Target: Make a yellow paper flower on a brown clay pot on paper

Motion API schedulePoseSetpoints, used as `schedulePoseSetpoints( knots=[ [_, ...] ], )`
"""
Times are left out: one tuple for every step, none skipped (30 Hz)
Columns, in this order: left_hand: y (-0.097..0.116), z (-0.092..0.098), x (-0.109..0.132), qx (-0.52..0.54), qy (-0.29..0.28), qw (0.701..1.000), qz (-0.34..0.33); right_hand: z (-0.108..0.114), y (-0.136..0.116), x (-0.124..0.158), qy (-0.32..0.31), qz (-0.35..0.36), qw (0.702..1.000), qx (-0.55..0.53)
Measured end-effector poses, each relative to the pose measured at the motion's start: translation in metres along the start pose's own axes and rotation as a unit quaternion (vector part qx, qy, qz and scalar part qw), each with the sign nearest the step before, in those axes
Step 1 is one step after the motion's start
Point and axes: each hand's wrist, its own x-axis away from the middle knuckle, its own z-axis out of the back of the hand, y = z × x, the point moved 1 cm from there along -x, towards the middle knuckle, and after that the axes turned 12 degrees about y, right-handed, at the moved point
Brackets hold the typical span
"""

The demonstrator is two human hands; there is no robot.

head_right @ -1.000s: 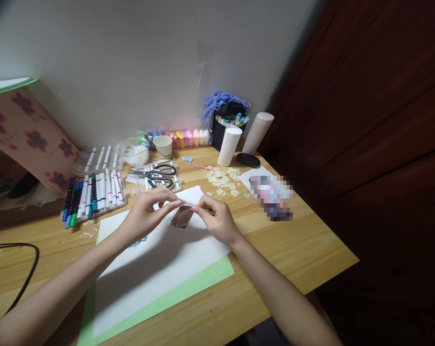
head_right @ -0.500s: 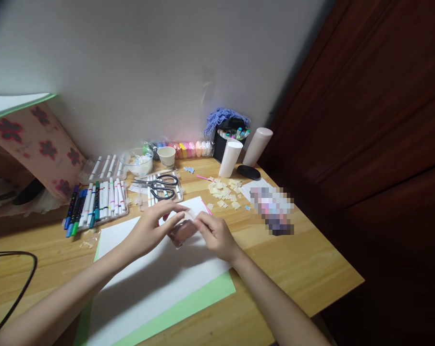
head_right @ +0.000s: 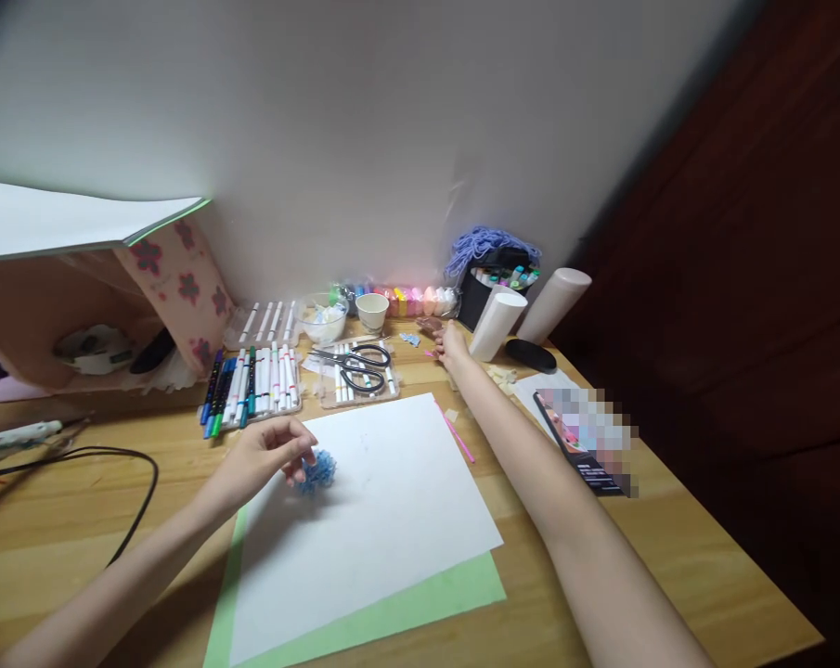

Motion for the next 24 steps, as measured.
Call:
schedulePoseSetpoints(
  knots=[
    [-0.002, 0.001, 0.0, 0.013, 0.01, 1.0, 0.005, -0.001, 0.0, 0.004, -0.005, -0.012, 1.0, 0.009],
    [-0.003, 0.002, 0.0, 0.029, 0.017, 0.999, 0.011, 0.001, 0.001, 0.012, -0.011, -0.02, 1.0, 0.018],
    [-0.005, 0.002, -0.001, 0.049, 0.019, 0.998, 0.02, 0.003, 0.002, 0.022, -0.018, -0.023, 0.999, 0.026],
    [-0.006, 0.001, -0.002, 0.073, 0.015, 0.997, 0.032, 0.008, 0.003, 0.036, -0.03, -0.02, 0.999, 0.03],
    [-0.006, -0.001, -0.004, 0.1, 0.007, 0.994, 0.046, 0.013, 0.005, 0.051, -0.043, -0.015, 0.998, 0.034],
    [-0.006, -0.005, -0.005, 0.131, -0.004, 0.989, 0.062, 0.018, 0.007, 0.069, -0.061, -0.007, 0.997, 0.036],
    [-0.005, -0.01, -0.006, 0.161, -0.016, 0.984, 0.079, 0.023, 0.009, 0.089, -0.088, 0.01, 0.995, 0.039],
    [-0.003, -0.016, -0.007, 0.19, -0.031, 0.977, 0.094, 0.028, 0.011, 0.108, -0.137, 0.066, 0.987, 0.06],
    [-0.001, -0.022, -0.008, 0.216, -0.045, 0.969, 0.109, 0.031, 0.014, 0.127, -0.177, 0.125, 0.973, 0.084],
    [0.001, -0.03, -0.008, 0.239, -0.061, 0.962, 0.121, 0.034, 0.017, 0.145, -0.199, 0.181, 0.958, 0.099],
    [0.003, -0.037, -0.008, 0.26, -0.076, 0.954, 0.131, 0.037, 0.02, 0.159, -0.199, 0.24, 0.945, 0.102],
    [0.005, -0.044, -0.008, 0.277, -0.089, 0.946, 0.141, 0.038, 0.023, 0.171, -0.189, 0.299, 0.929, 0.114],
    [0.006, -0.051, -0.007, 0.291, -0.098, 0.94, 0.152, 0.039, 0.027, 0.179, -0.172, 0.349, 0.912, 0.131],
    [0.007, -0.056, -0.006, 0.302, -0.102, 0.934, 0.163, 0.04, 0.032, 0.185, -0.172, 0.394, 0.891, 0.145],
    [0.007, -0.061, -0.006, 0.312, -0.1, 0.929, 0.175, 0.04, 0.037, 0.188, -0.174, 0.433, 0.87, 0.161],
    [0.007, -0.064, -0.005, 0.321, -0.094, 0.923, 0.189, 0.04, 0.042, 0.189, -0.178, 0.466, 0.848, 0.178],
    [0.006, -0.065, -0.005, 0.331, -0.088, 0.918, 0.201, 0.04, 0.046, 0.189, -0.184, 0.492, 0.827, 0.198],
    [0.005, -0.066, -0.005, 0.341, -0.085, 0.912, 0.21, 0.041, 0.051, 0.188, -0.191, 0.512, 0.808, 0.222],
    [0.005, -0.065, -0.005, 0.35, -0.088, 0.908, 0.212, 0.041, 0.054, 0.186, -0.197, 0.526, 0.791, 0.244],
    [0.004, -0.064, -0.005, 0.355, -0.095, 0.906, 0.211, 0.041, 0.057, 0.185, -0.205, 0.535, 0.776, 0.265],
    [0.004, -0.062, -0.005, 0.357, -0.105, 0.905, 0.205, 0.042, 0.059, 0.184, -0.212, 0.54, 0.765, 0.279],
    [0.003, -0.06, -0.005, 0.355, -0.117, 0.907, 0.195, 0.042, 0.06, 0.184, -0.217, 0.541, 0.761, 0.283],
    [0.003, -0.058, -0.004, 0.349, -0.13, 0.91, 0.183, 0.043, 0.061, 0.184, -0.22, 0.541, 0.763, 0.277],
    [0.003, -0.056, -0.004, 0.342, -0.145, 0.913, 0.171, 0.044, 0.06, 0.184, -0.218, 0.538, 0.771, 0.262]
  ],
)
